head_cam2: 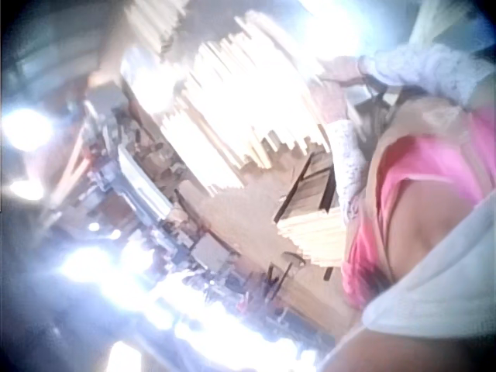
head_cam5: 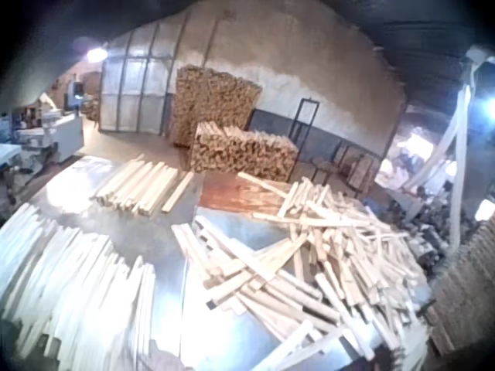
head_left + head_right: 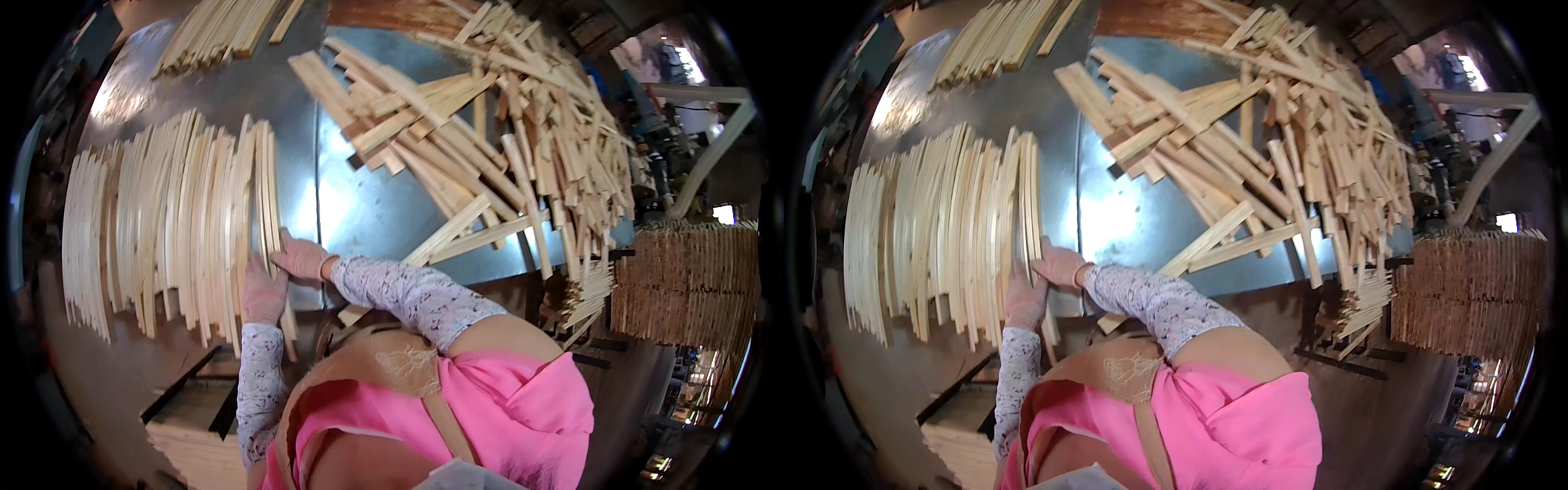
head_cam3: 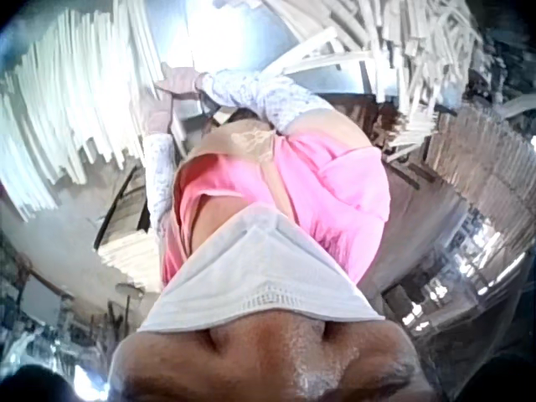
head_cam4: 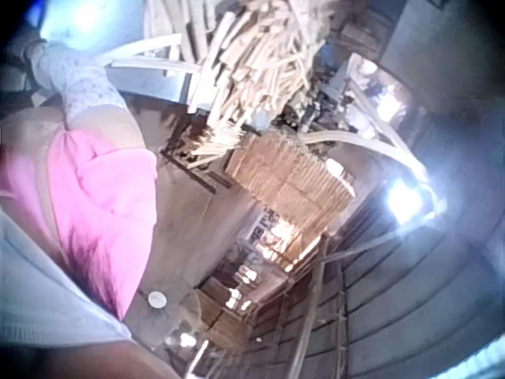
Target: The person picks up thin wooden slats from a large pile on a metal table and arranges them into a neat, aligned stack. The person repeatedly gathers handfuls of slats, aligns them, and places them onto the growing stack.
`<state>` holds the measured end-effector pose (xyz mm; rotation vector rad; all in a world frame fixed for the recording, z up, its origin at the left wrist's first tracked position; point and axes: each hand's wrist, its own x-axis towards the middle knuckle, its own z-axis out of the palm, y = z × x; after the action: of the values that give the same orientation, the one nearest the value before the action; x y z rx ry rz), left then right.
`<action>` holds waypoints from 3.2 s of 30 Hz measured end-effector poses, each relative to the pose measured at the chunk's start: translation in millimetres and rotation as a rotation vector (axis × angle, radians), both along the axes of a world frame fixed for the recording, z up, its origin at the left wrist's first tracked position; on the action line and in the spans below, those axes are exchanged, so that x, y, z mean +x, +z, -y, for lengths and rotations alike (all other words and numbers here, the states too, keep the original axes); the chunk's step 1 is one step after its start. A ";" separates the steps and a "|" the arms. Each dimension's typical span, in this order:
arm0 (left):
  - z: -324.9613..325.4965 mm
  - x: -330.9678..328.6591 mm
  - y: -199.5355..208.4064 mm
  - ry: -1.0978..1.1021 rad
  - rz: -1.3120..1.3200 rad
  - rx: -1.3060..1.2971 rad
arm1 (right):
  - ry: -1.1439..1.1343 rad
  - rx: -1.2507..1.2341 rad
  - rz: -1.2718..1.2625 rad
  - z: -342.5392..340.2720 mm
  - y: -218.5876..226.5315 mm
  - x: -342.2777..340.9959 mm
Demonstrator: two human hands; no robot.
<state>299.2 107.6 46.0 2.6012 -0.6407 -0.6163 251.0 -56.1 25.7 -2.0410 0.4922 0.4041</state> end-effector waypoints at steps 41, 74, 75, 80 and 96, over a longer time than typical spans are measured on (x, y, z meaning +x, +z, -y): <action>2.2 -35.8 -17.1 0.084 0.467 0.273 | 0.305 -0.782 -0.076 342.1 49.0 -451.6; -50.0 14.3 -41.7 0.073 0.510 -0.029 | -0.182 -0.199 0.331 179.9 44.8 246.7; -51.1 14.4 -45.4 0.074 0.547 -0.008 | -0.202 -0.087 0.403 170.1 63.1 232.8; -36.2 48.8 -68.7 0.323 0.130 -0.648 | 0.117 -0.600 0.950 108.0 -1.8 128.4; 391.7 32.7 114.0 -0.562 0.409 0.106 | -0.442 -1.048 0.258 551.7 181.1 -22.9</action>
<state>331.9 -284.1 159.9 2.6614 -1.5354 -0.2651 228.1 -607.8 206.9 -2.7910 1.1186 -0.5001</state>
